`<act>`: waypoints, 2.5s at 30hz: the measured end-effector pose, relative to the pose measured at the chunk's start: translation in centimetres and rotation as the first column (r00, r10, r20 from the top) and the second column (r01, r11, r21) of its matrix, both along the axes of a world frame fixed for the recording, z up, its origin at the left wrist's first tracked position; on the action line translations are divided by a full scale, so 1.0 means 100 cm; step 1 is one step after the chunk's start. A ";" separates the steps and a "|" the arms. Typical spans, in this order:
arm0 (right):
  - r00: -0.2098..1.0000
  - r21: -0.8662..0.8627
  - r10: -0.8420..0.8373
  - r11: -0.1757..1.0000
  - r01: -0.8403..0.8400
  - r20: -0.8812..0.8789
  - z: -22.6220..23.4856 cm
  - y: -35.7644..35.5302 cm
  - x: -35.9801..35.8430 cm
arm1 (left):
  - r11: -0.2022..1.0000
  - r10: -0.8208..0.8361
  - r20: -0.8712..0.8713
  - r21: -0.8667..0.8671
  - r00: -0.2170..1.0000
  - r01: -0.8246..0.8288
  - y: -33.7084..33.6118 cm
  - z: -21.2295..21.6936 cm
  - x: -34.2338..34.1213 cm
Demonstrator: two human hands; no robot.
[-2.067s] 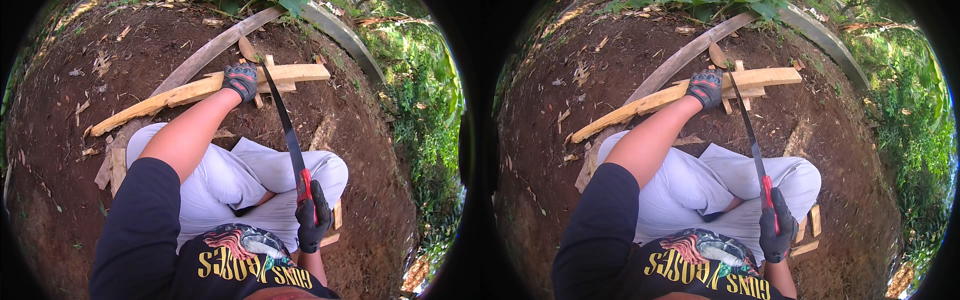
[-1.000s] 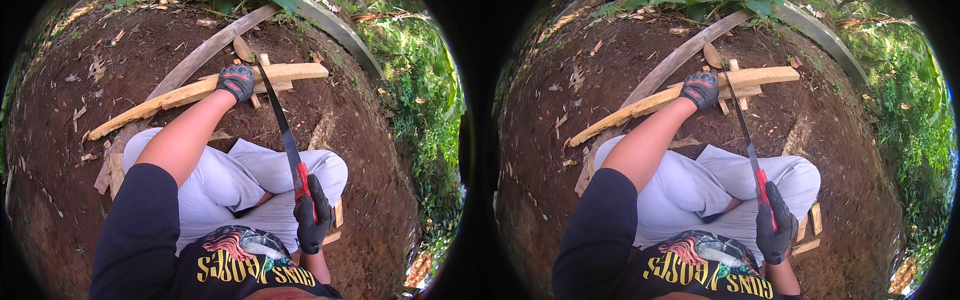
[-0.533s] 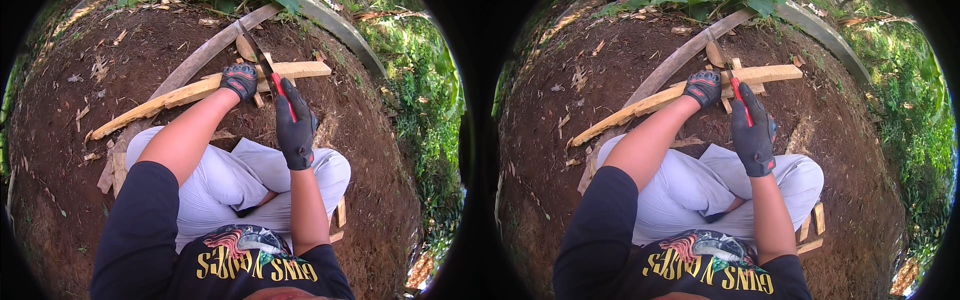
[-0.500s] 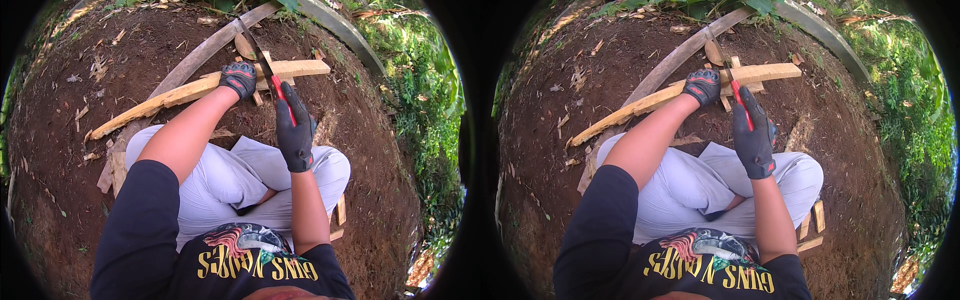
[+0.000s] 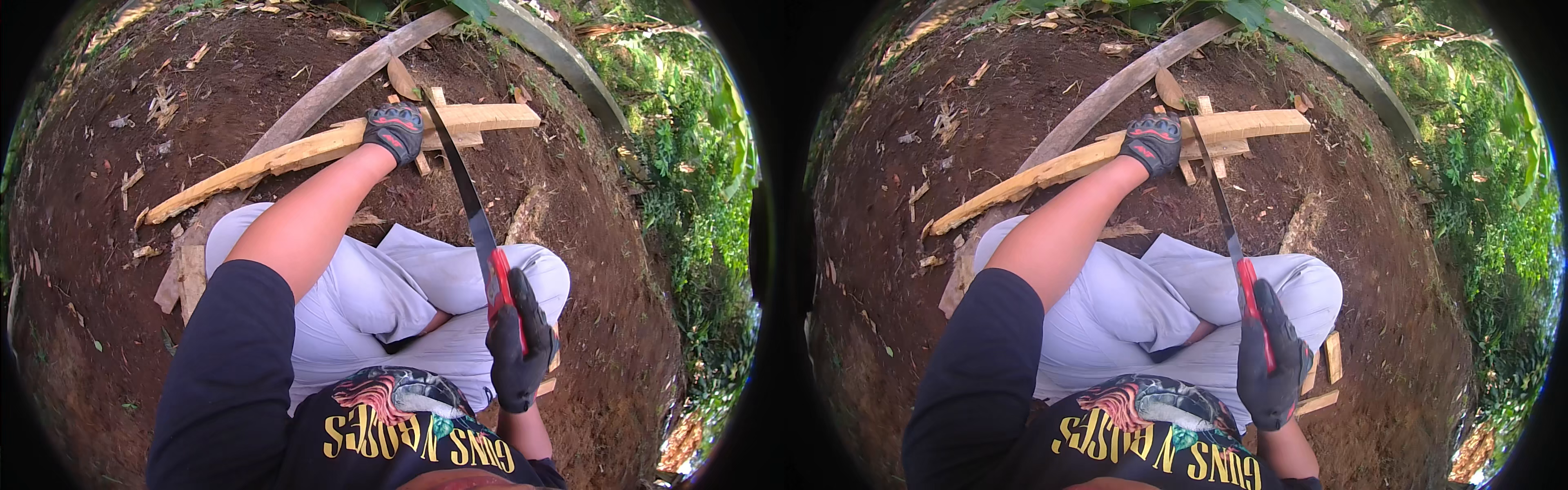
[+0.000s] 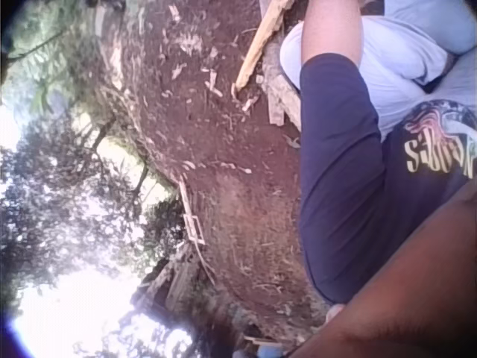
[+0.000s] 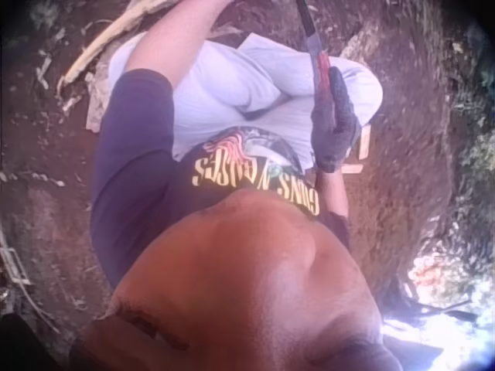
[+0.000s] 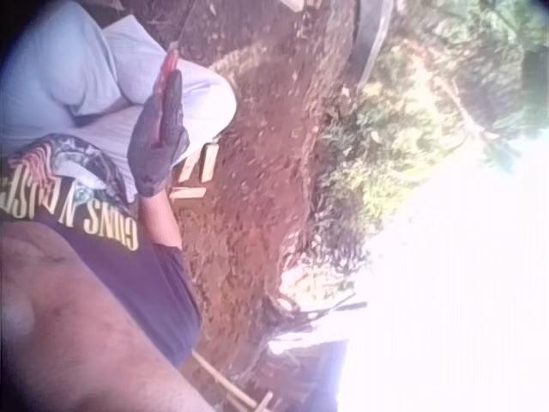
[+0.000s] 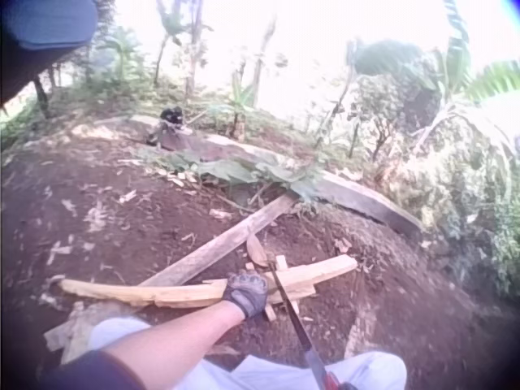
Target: The person sits cross-legged on the ground and uses a hand saw to cut a piece of wood resting on a makeshift wooden support. They saw through the wood, pause to adjust the piece, and then continue sawing until the cut is complete.
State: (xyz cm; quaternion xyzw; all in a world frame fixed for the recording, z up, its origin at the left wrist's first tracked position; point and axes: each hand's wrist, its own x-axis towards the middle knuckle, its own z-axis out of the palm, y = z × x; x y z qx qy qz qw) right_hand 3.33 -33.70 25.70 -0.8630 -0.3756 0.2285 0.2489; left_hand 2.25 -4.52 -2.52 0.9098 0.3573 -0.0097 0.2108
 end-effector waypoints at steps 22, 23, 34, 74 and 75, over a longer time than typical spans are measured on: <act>0.998 -0.023 -0.051 0.998 0.051 -0.038 -0.006 -0.058 -0.018 | 0.997 -0.042 -0.006 -0.067 0.999 0.041 0.006 0.004 0.000; 0.997 -0.016 -0.064 0.998 0.063 -0.039 -0.005 -0.061 -0.021 | 0.997 -0.046 -0.011 -0.060 0.999 0.045 0.008 0.005 -0.001; 0.947 0.175 -0.215 0.950 0.259 -0.239 -0.093 0.083 0.028 | 0.990 -0.083 -0.028 -0.114 0.996 0.079 0.020 0.017 -0.011; 0.999 0.262 -0.004 0.965 -0.009 0.047 -0.165 0.177 0.059 | 0.980 -0.073 -0.044 -0.189 0.996 0.064 0.017 0.017 -0.007; 1.000 0.276 -0.012 0.961 0.013 -0.006 -0.161 0.160 0.055 | 0.979 -0.078 -0.054 -0.192 0.996 0.066 0.019 0.018 -0.008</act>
